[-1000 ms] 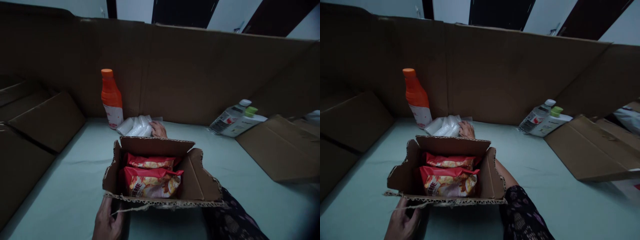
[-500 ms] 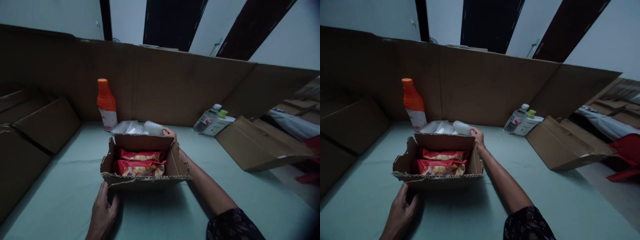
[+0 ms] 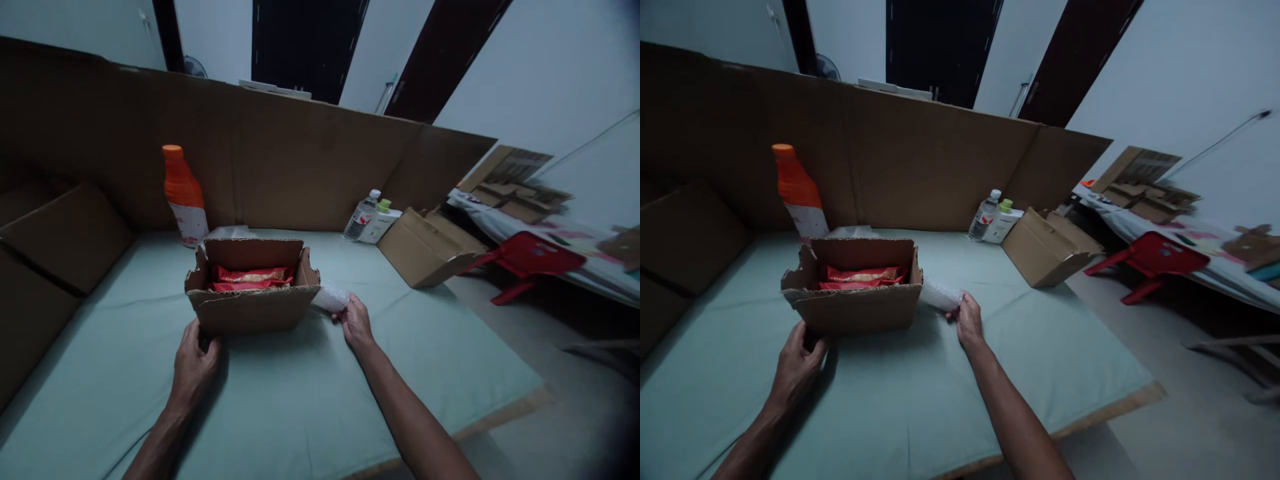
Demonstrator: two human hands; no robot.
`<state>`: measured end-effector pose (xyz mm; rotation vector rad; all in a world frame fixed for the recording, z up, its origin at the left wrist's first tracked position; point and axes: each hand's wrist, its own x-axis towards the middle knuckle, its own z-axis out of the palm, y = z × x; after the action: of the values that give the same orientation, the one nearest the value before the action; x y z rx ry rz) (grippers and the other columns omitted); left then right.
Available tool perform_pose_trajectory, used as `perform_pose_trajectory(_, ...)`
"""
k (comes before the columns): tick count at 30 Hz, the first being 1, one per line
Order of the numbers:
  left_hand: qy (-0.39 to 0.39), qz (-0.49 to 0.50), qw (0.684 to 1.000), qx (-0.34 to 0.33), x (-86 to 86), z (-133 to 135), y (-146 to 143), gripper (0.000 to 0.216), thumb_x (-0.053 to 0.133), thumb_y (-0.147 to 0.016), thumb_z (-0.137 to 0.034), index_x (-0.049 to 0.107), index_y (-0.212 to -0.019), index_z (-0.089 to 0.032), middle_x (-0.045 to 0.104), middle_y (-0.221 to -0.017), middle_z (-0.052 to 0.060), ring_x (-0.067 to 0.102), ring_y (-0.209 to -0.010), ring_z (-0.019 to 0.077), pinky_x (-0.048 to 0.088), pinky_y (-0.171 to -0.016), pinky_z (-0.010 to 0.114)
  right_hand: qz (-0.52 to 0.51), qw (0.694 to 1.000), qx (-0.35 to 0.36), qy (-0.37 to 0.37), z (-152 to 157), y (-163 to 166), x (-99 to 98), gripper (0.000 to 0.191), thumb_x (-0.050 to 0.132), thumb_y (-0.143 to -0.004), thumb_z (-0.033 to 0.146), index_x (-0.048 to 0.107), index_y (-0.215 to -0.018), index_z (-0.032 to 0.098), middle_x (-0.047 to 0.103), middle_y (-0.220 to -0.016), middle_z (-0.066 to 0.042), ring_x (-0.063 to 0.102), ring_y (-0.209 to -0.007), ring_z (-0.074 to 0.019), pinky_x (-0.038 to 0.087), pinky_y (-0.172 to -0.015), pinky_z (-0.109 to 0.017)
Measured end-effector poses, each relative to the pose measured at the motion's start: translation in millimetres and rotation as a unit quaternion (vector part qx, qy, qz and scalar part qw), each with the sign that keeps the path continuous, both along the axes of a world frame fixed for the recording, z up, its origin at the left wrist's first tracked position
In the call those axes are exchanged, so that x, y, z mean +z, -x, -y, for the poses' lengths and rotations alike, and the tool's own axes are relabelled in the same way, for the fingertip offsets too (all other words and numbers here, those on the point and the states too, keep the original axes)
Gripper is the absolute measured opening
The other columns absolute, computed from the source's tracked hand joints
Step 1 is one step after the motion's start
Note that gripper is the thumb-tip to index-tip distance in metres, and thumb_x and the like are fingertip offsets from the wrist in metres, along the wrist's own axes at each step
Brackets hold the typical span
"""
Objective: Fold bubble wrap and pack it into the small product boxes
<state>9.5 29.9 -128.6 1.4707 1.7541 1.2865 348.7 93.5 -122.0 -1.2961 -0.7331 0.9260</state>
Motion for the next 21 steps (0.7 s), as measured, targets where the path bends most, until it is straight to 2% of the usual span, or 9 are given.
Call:
perform_pose_trajectory(2,-0.025,-0.017,1.0,0.008,-1.2,1.5,-1.0,0.047,0.055,-0.082,-0.035,0.058,-0.124,-0.014,0.063,-0.115,0.013,0.064,-0.102,0.0287,0.054,-0.085,0.042,-0.017,1.0,0.011,0.003,10.0,10.0,1.5,0.023,0.065,-0.059,0.035,0.06,-0.075,0.02,0.057,-0.057,0.005,0.049,-0.045,-0.0104,0.038,-0.036,-0.02)
perform_pose_trajectory(4,-0.081,-0.038,0.995,0.031,-0.5,5.5,-2.1,0.047,0.054,-0.085,-0.033,0.056,-0.128,-0.014,0.061,-0.125,0.015,0.061,-0.113,0.0292,0.054,-0.088,0.042,-0.03,0.999,0.023,0.001,16.1,18.5,4.9,0.023,0.066,-0.059,0.034,0.062,-0.076,0.019,0.057,-0.057,0.005,0.048,-0.045,-0.0107,0.037,-0.036,-0.021)
perform_pose_trajectory(8,-0.182,-0.083,0.975,0.093,8.8,23.3,-4.2,0.041,0.054,-0.09,-0.026,0.057,-0.13,-0.015,0.061,-0.129,0.015,0.06,-0.12,0.0281,0.057,-0.07,0.032,-0.042,0.999,0.02,-0.018,23.8,20.2,16.3,0.024,0.067,-0.061,0.034,0.063,-0.079,0.018,0.058,-0.059,0.004,0.05,-0.047,-0.0114,0.037,-0.038,-0.022)
perform_pose_trajectory(10,-0.198,-0.093,0.97,0.101,14.5,35.2,-7.3,0.036,0.055,-0.091,-0.024,0.06,-0.126,-0.017,0.064,-0.126,0.014,0.061,-0.118,0.0271,0.057,-0.069,0.031,-0.043,0.998,0.008,-0.034,27.7,14.7,22.7,0.025,0.067,-0.062,0.035,0.062,-0.081,0.02,0.057,-0.059,0.005,0.05,-0.048,-0.0112,0.038,-0.04,-0.022)
perform_pose_trajectory(14,-0.215,-0.092,0.972,0.01,18.2,56.8,-28.3,0.025,0.055,-0.091,-0.022,0.066,-0.113,-0.019,0.069,-0.114,0.01,0.066,-0.109,0.0248,0.056,-0.093,0.041,-0.032,0.998,-0.004,-0.056,37.5,5.9,33.9,0.021,0.065,-0.064,0.032,0.064,-0.081,0.02,0.057,-0.061,0.005,0.049,-0.049,-0.0106,0.038,-0.042,-0.021)
perform_pose_trajectory(17,-0.195,-0.058,0.976,-0.074,14.3,70.6,-60.4,0.023,0.053,-0.091,-0.02,0.069,-0.108,-0.02,0.071,-0.11,0.01,0.068,-0.104,0.024,0.057,-0.091,0.04,-0.006,0.997,-0.016,-0.074,49.2,7.4,42.4,0.02,0.065,-0.069,0.029,0.067,-0.086,0.02,0.063,-0.069,0.002,0.053,-0.054,-0.0114,0.041,-0.046,-0.022)
perform_pose_trajectory(19,-0.163,-0.032,0.978,-0.129,10.5,78.5,-85.6,0.029,0.052,-0.09,-0.019,0.068,-0.114,-0.021,0.069,-0.119,0.012,0.066,-0.112,0.0255,0.057,-0.094,0.042,0.063,0.992,-0.028,-0.109,62.1,11.5,48.8,0.016,0.064,-0.076,0.028,0.07,-0.089,0.02,0.069,-0.078,-0.001,0.06,-0.062,-0.0137,0.047,-0.052,-0.024)
perform_pose_trajectory(21,-0.131,-0.011,0.975,-0.177,7.1,84.2,-109.6,0.045,0.054,-0.088,-0.018,0.058,-0.133,-0.021,0.06,-0.137,0.015,0.058,-0.128,0.0285,0.052,-0.104,0.047,0.17,0.973,-0.035,-0.155,80.3,17.2,54.8,0.015,0.06,-0.085,0.026,0.072,-0.094,0.021,0.073,-0.09,-0.004,0.067,-0.077,-0.0177,0.053,-0.063,-0.027)
